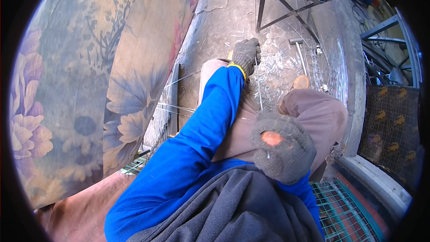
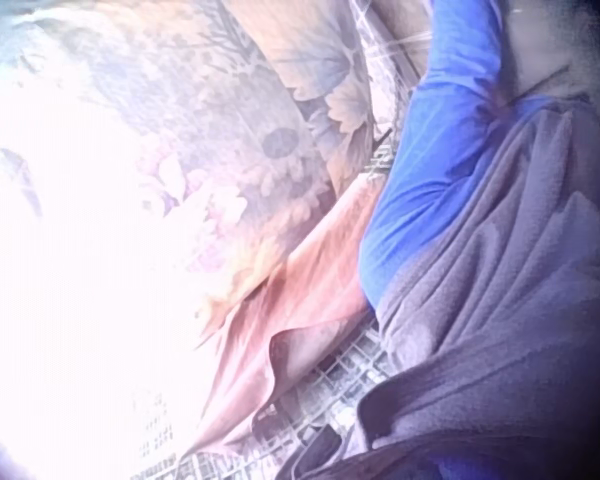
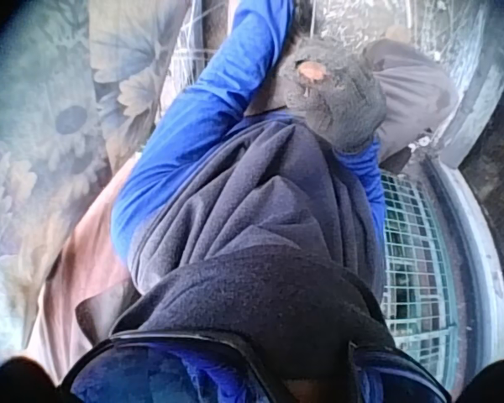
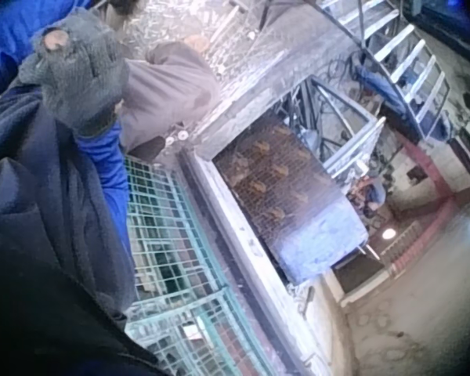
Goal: Cutting metal wire or thin rods using pliers or wire cutters in a fabrication environment.
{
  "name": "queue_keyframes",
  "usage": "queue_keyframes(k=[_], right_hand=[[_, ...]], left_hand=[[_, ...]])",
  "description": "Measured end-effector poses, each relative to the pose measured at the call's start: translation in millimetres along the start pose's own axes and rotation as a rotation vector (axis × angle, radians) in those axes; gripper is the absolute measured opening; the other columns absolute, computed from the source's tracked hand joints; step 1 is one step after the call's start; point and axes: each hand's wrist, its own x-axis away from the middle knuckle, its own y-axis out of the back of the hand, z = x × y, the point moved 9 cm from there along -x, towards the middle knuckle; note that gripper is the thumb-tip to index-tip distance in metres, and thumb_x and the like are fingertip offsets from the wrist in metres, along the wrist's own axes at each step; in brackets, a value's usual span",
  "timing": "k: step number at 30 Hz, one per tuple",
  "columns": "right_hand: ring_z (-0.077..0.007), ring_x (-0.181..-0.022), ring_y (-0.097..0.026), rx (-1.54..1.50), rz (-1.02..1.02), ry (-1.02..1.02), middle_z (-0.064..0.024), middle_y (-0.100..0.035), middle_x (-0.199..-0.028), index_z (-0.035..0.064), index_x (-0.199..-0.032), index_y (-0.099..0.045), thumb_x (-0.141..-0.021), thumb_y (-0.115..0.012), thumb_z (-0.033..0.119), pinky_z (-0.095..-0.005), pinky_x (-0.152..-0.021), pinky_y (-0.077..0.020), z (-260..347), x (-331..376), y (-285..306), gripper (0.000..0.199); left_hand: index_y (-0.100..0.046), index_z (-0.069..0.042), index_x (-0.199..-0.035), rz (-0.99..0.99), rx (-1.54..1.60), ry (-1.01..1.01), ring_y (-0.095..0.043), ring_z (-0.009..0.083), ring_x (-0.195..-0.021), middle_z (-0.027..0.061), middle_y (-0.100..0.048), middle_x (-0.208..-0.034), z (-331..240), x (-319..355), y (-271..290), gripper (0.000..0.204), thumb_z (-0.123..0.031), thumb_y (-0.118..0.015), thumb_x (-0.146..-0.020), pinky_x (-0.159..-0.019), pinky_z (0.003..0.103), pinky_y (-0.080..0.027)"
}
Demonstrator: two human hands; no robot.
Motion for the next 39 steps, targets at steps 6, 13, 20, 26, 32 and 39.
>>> queue_keyframes(k=[6,13,20,26,32,39], right_hand=[[-0.0303,-0.108,-0.064,-0.029,-0.179,0.132,-0.0105,-0.066,-0.115,0.0113,-0.111,-0.063,-0.08,-0.074,0.023,-0.0456,-0.093,-0.0507,11,-14,10,0.035],[-0.0329,-0.108,-0.064,0.022,-0.093,0.166,-0.0114,-0.065,-0.113,0.0121,-0.111,-0.06,-0.08,-0.075,0.023,-0.049,-0.096,-0.0506,11,-1,-1,0.036],[-0.0326,-0.108,-0.064,-0.08,-0.116,0.093,-0.013,-0.065,-0.114,0.0079,-0.113,-0.059,-0.079,-0.074,0.019,-0.0466,-0.095,-0.0512,3,9,-2,0.038],[-0.0332,-0.108,-0.064,0.048,-0.044,-0.01,-0.0138,-0.065,-0.114,0.0058,-0.115,-0.059,-0.081,-0.071,0.018,-0.0475,-0.093,-0.051,-6,26,-14,0.038],[-0.0328,-0.108,-0.063,-0.058,-0.145,0.124,-0.0117,-0.065,-0.113,0.0085,-0.12,-0.06,-0.08,-0.072,0.019,-0.0485,-0.094,-0.0504,13,12,-4,0.043],[-0.0304,-0.1,-0.065,-0.054,-0.462,-0.022,-0.0103,-0.068,-0.107,0.008,-0.105,-0.069,-0.077,-0.078,0.032,-0.0456,-0.091,-0.052,11,2,48,0.038]], left_hand=[[-0.056,-0.013,-0.085,0.189,0.205,0.163,-0.048,0.0105,-0.045,-0.0052,-0.055,-0.062,5,10,-17,0.017,-0.025,-0.053,-0.097,-0.04,0.026,-0.039],[-0.056,-0.012,-0.082,0.207,0.283,0.138,-0.046,0.0132,-0.043,-0.0019,-0.053,-0.06,8,7,-13,0.017,-0.021,-0.051,-0.095,-0.04,0.029,-0.038],[-0.057,-0.01,-0.084,0.133,0.214,0.076,-0.047,0.0143,-0.042,-0.0001,-0.053,-0.061,6,8,-10,0.015,-0.022,-0.053,-0.094,-0.039,0.031,-0.038],[-0.054,-0.016,-0.078,0.057,0.032,-0.056,-0.04,0.0095,-0.041,-0.0064,-0.049,-0.057,-2,14,-6,0.019,-0.026,-0.054,-0.094,-0.039,0.026,-0.035],[-0.054,-0.017,-0.077,0.102,0.133,0.059,-0.041,0.0097,-0.041,-0.0062,-0.05,-0.057,13,22,-9,0.024,-0.03,-0.053,-0.096,-0.039,0.027,-0.036],[-0.048,-0.015,-0.076,0.192,0.267,0.075,-0.036,0.0152,-0.043,-0.0022,-0.04,-0.055,8,4,-23,0.035,-0.04,-0.043,-0.101,-0.04,0.031,-0.03]])
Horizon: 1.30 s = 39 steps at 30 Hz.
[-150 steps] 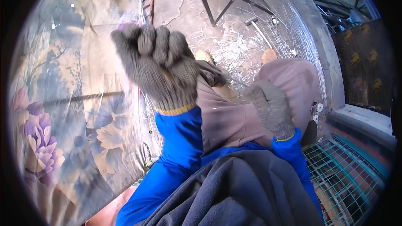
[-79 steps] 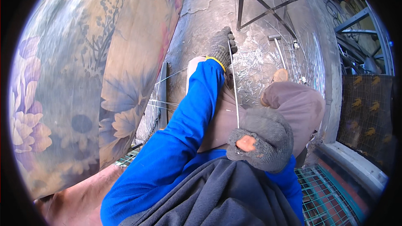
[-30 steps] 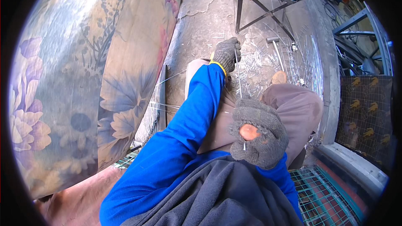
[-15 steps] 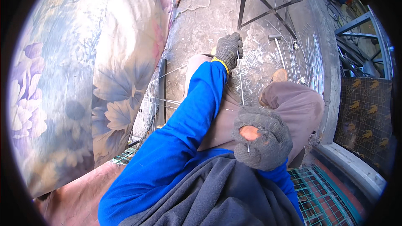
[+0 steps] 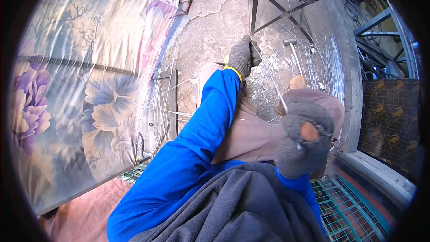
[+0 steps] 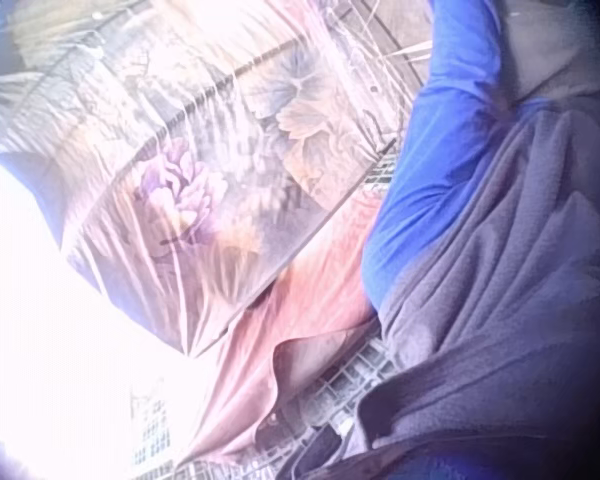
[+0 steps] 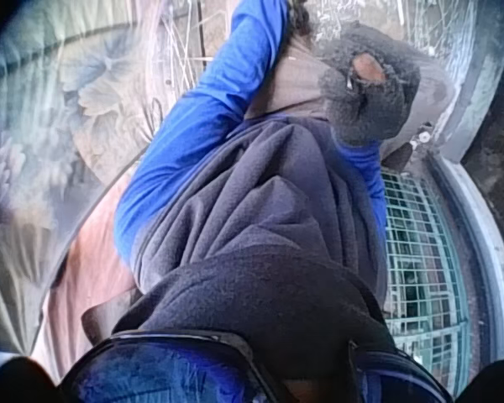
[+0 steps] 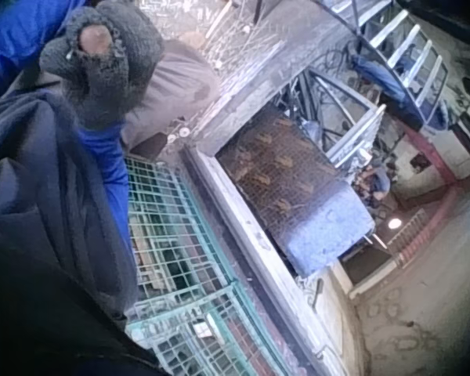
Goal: Cutting metal wire or thin rods using pliers or wire cutters in a fabrication environment.
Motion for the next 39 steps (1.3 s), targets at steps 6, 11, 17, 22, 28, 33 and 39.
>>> queue_keyframes(k=[6,11,17,22,28,33,39], right_hand=[[-0.0296,-0.093,-0.066,0.276,-0.092,0.071,-0.0144,-0.069,-0.099,0.0006,-0.101,-0.07,-0.086,-0.065,0.022,-0.04,-0.084,-0.0521,3,-11,19,0.027],[-0.0299,-0.096,-0.066,0.386,-0.241,0.094,-0.0148,-0.069,-0.103,-0.0015,-0.107,-0.068,-0.09,-0.063,0.024,-0.0402,-0.086,-0.0522,-2,0,28,0.031],[-0.0279,-0.098,-0.066,0.217,-0.344,-0.008,-0.0151,-0.068,-0.106,-0.0027,-0.11,-0.066,-0.092,-0.062,0.024,-0.0391,-0.088,-0.0518,-14,2,39,0.032],[-0.0265,-0.09,-0.066,0.413,-0.32,-0.105,-0.0182,-0.066,-0.099,-0.0056,-0.103,-0.063,-0.098,-0.048,0.05,-0.0356,-0.075,-0.0546,-7,-3,34,0.058],[-0.0244,-0.088,-0.065,0.228,-0.321,-0.189,-0.0177,-0.067,-0.099,-0.006,-0.103,-0.063,-0.095,-0.051,0.055,-0.0339,-0.076,-0.0533,-26,6,40,0.062],[-0.0242,-0.088,-0.066,0.138,-0.245,-0.198,-0.0179,-0.068,-0.098,-0.0063,-0.104,-0.063,-0.096,-0.053,0.05,-0.0338,-0.076,-0.0535,-32,4,37,0.058],[-0.0279,-0.096,-0.067,-0.911,-0.484,-0.469,-0.0204,-0.064,-0.113,-0.0069,-0.119,-0.058,-0.091,-0.057,0.009,-0.0366,-0.08,-0.059,-69,29,33,0.032]], left_hand=[[-0.046,-0.012,-0.079,-0.02,0.018,-0.034,-0.028,0.0134,-0.04,-0.001,-0.033,-0.055,-5,12,-10,0.04,-0.041,-0.034,-0.104,-0.037,0.031,-0.024],[-0.041,-0.013,-0.075,-0.061,0.054,-0.022,-0.025,0.0134,-0.039,-0.0022,-0.029,-0.053,-9,16,-12,0.048,-0.052,-0.032,-0.102,-0.037,0.031,-0.022],[-0.051,-0.008,-0.085,0.07,0.076,-0.017,-0.033,0.0155,-0.041,-0.0001,-0.037,-0.054,-12,10,-4,0.054,-0.055,-0.03,-0.101,-0.04,0.031,-0.029],[-0.046,-0.01,-0.079,-0.048,0.067,-0.006,-0.026,0.014,-0.039,-0.0019,-0.03,-0.052,-10,17,-13,0.056,-0.059,-0.028,-0.1,-0.038,0.031,-0.023],[-0.04,-0.015,-0.069,-0.065,0.104,0.003,-0.022,0.0129,-0.037,-0.0033,-0.025,-0.051,-12,18,-13,0.058,-0.063,-0.026,-0.099,-0.036,0.03,-0.018],[-0.051,-0.006,-0.088,-0.075,0.054,-0.007,-0.035,0.0157,-0.039,0.0023,-0.042,-0.054,-14,18,-11,0.054,-0.054,-0.03,-0.102,-0.037,0.032,-0.029],[-0.036,-0.018,-0.067,-0.065,0.06,0.002,-0.022,0.012,-0.038,-0.0039,-0.026,-0.051,-10,14,-14,0.052,-0.057,-0.032,-0.1,-0.037,0.03,-0.017]])
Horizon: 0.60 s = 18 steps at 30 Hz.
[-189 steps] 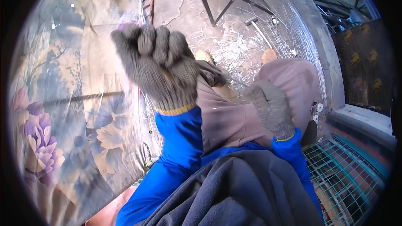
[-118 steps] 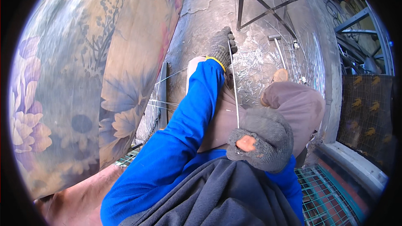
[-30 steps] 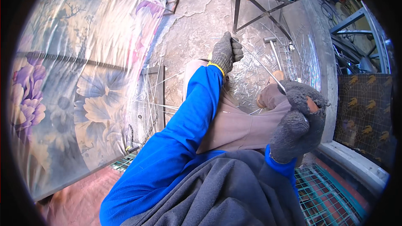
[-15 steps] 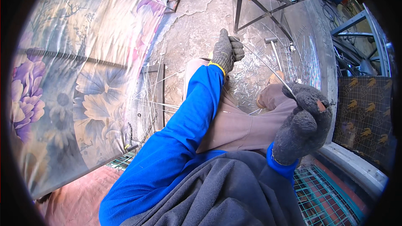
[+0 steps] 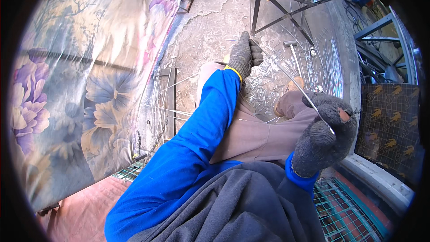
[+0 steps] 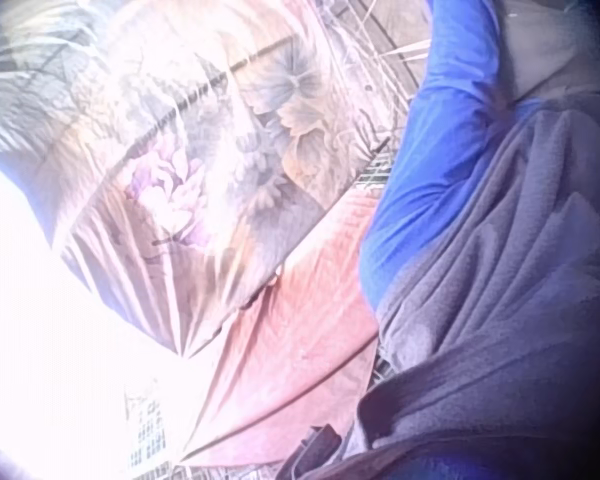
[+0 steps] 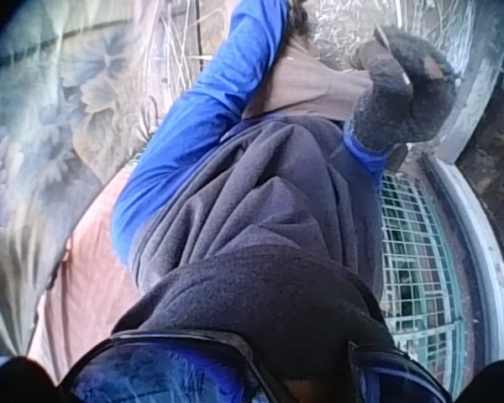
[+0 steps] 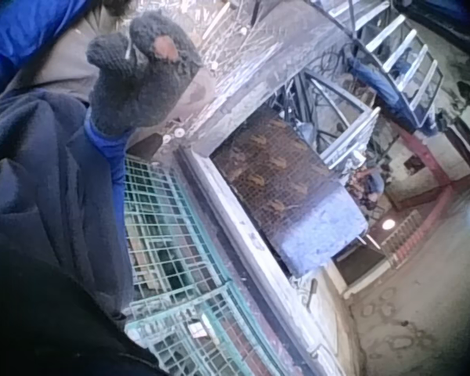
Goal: Cutting metal wire or thin rods using pliers or wire cutters in a fabrication environment.
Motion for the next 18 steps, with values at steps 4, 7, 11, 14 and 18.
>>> queue_keyframes(k=[4,7,11,14,18], right_hand=[[-0.0273,-0.097,-0.067,0.326,0.149,0.167,-0.0182,-0.065,-0.112,-0.0024,-0.116,-0.06,-0.089,-0.062,0.01,-0.0376,-0.082,-0.0578,16,1,-15,0.03],[-0.0266,-0.099,-0.066,0.639,0.31,0.329,-0.0159,-0.066,-0.111,0.0021,-0.112,-0.062,-0.086,-0.067,0.011,-0.0386,-0.084,-0.0565,25,6,-44,0.028],[-0.0258,-0.102,-0.065,1.06,0.517,0.541,-0.0129,-0.067,-0.109,0.0082,-0.108,-0.065,-0.082,-0.073,0.012,-0.0399,-0.087,-0.0549,19,14,-74,0.028],[-0.0271,-0.103,-0.065,1.051,0.605,0.555,-0.0111,-0.067,-0.111,0.0098,-0.102,-0.066,-0.078,-0.076,0.01,-0.0418,-0.088,-0.0538,-5,10,-72,0.026],[-0.0303,-0.105,-0.065,1.208,0.86,0.63,-0.0116,-0.067,-0.111,0.0089,-0.103,-0.067,-0.078,-0.075,0.007,-0.0396,-0.088,-0.0541,-42,4,-66,0.027]], left_hand=[[-0.04,-0.016,-0.068,-0.044,-0.03,-0.016,-0.028,0.0129,-0.037,-0.0027,-0.03,-0.052,2,5,-4,0.044,-0.046,-0.044,-0.1,-0.036,0.03,-0.023],[-0.047,-0.014,-0.076,-0.013,-0.094,-0.021,-0.036,0.0138,-0.04,-0.001,-0.041,-0.055,-1,-3,7,0.033,-0.037,-0.053,-0.098,-0.037,0.03,-0.031],[-0.054,-0.012,-0.08,-0.089,-0.126,-0.049,-0.042,0.0126,-0.041,-0.0021,-0.051,-0.057,1,-7,20,0.022,-0.029,-0.058,-0.094,-0.039,0.028,-0.036],[-0.054,-0.013,-0.077,-0.078,-0.125,-0.068,-0.04,0.0114,-0.04,-0.0037,-0.049,-0.054,-2,-10,17,0.022,-0.027,-0.059,-0.093,-0.038,0.027,-0.034],[-0.054,-0.013,-0.078,-0.09,-0.229,-0.066,-0.039,0.0114,-0.04,-0.0038,-0.048,-0.054,-4,-5,16,0.02,-0.025,-0.059,-0.093,-0.038,0.027,-0.033]])
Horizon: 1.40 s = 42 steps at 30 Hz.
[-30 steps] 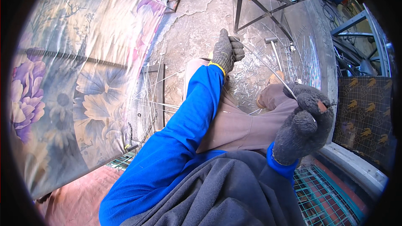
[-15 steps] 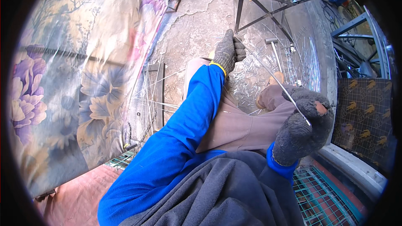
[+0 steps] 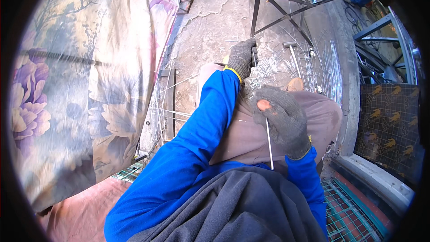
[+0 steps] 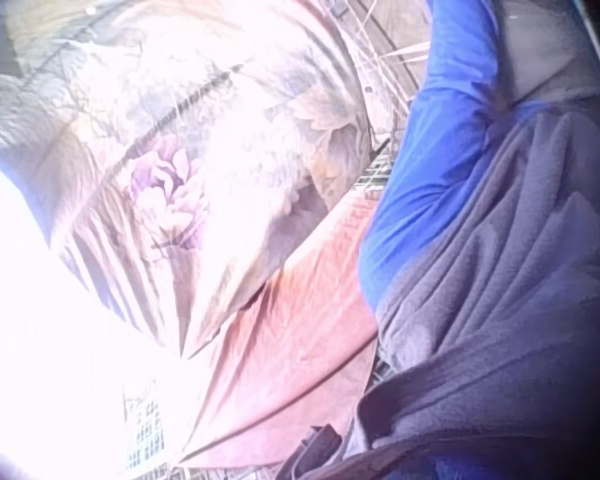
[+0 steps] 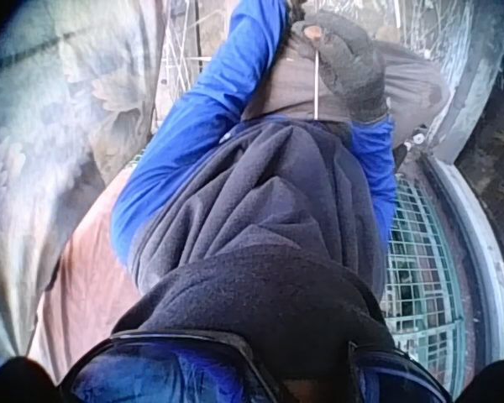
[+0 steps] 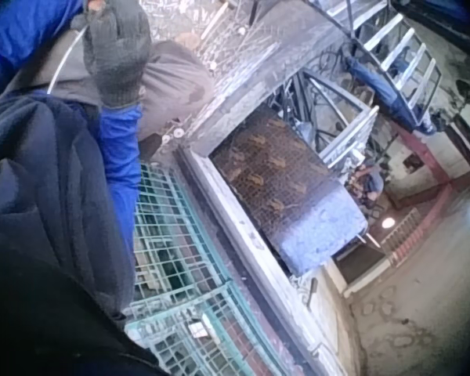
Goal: Cutting metal wire or thin rods using pliers or wire cutters in a fabrication environment.
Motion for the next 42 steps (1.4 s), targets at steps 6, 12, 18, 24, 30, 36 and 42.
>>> queue_keyframes(k=[6,12,18,24,30,36,42], right_hand=[[-0.0288,-0.101,-0.066,0.022,-0.126,-0.052,-0.0106,-0.068,-0.11,0.0081,-0.106,-0.067,-0.078,-0.074,0.006,-0.0387,-0.086,-0.0553,-14,18,-5,0.03],[-0.0274,-0.1,-0.067,0.047,-0.044,-0.198,-0.0088,-0.069,-0.108,0.0085,-0.105,-0.068,-0.076,-0.075,0.008,-0.0379,-0.085,-0.0552,-23,33,-17,0.03],[-0.0262,-0.098,-0.067,0.097,-0.025,-0.011,-0.0102,-0.068,-0.11,0.0082,-0.11,-0.066,-0.077,-0.077,0.011,-0.0382,-0.082,-0.055,-7,24,-16,0.035],[-0.0268,-0.104,-0.065,0.128,0.009,-0.08,-0.0089,-0.068,-0.111,0.0084,-0.107,-0.068,-0.075,-0.077,0.014,-0.0385,-0.088,-0.0536,-11,26,-15,0.034],[-0.0293,-0.102,-0.066,0.107,-0.016,-0.106,-0.0131,-0.068,-0.109,0.0053,-0.111,-0.066,-0.079,-0.075,0.009,-0.0375,-0.084,-0.0545,-12,18,-2,0.034],[-0.0235,-0.106,-0.065,-0.569,-0.149,-0.632,-0.0142,-0.067,-0.113,0.0021,-0.124,-0.058,-0.091,-0.063,0.009,-0.032,-0.079,-0.0554,-52,37,-4,0.034],[-0.012,-0.086,-0.064,-0.773,0.004,-1.045,-0.0076,-0.067,-0.096,0.0011,-0.129,-0.055,-0.099,-0.053,0.016,-0.0242,-0.067,-0.0511,-74,85,-16,0.034]], left_hand=[[-0.056,-0.011,-0.086,0.029,0.196,-0.064,-0.043,0.0132,-0.044,-0.0014,-0.05,-0.059,-8,1,2,0.028,-0.035,-0.05,-0.099,-0.042,0.029,-0.037],[-0.053,-0.011,-0.091,0.024,0.247,-0.029,-0.04,0.0124,-0.042,-0.0018,-0.046,-0.058,-10,9,-6,0.038,-0.042,-0.035,-0.104,-0.039,0.029,-0.033],[-0.057,-0.009,-0.094,0.129,0.229,-0.001,-0.041,0.0118,-0.043,-0.0031,-0.048,-0.059,-7,3,-4,0.028,-0.034,-0.047,-0.1,-0.041,0.028,-0.035],[-0.058,-0.01,-0.09,0.014,0.074,-0.031,-0.039,0.008,-0.042,-0.0067,-0.046,-0.056,-7,10,0,0.02,-0.029,-0.053,-0.096,-0.04,0.025,-0.032],[-0.058,-0.011,-0.091,-0.027,-0.063,-0.063,-0.038,0.0082,-0.041,-0.0067,-0.045,-0.056,-9,5,7,0.017,-0.026,-0.051,-0.095,-0.039,0.025,-0.031],[-0.053,-0.007,-0.11,0.152,0.402,-0.146,-0.044,0.0092,-0.05,-0.0036,-0.048,-0.064,-33,8,-8,0.03,-0.036,-0.05,-0.101,-0.045,0.025,-0.038],[-0.049,-0.009,-0.127,0.514,0.445,-0.232,-0.055,0.013,-0.063,-0.0006,-0.055,-0.077,-66,48,-41,0.037,-0.034,-0.053,-0.1,-0.062,0.03,-0.05]])
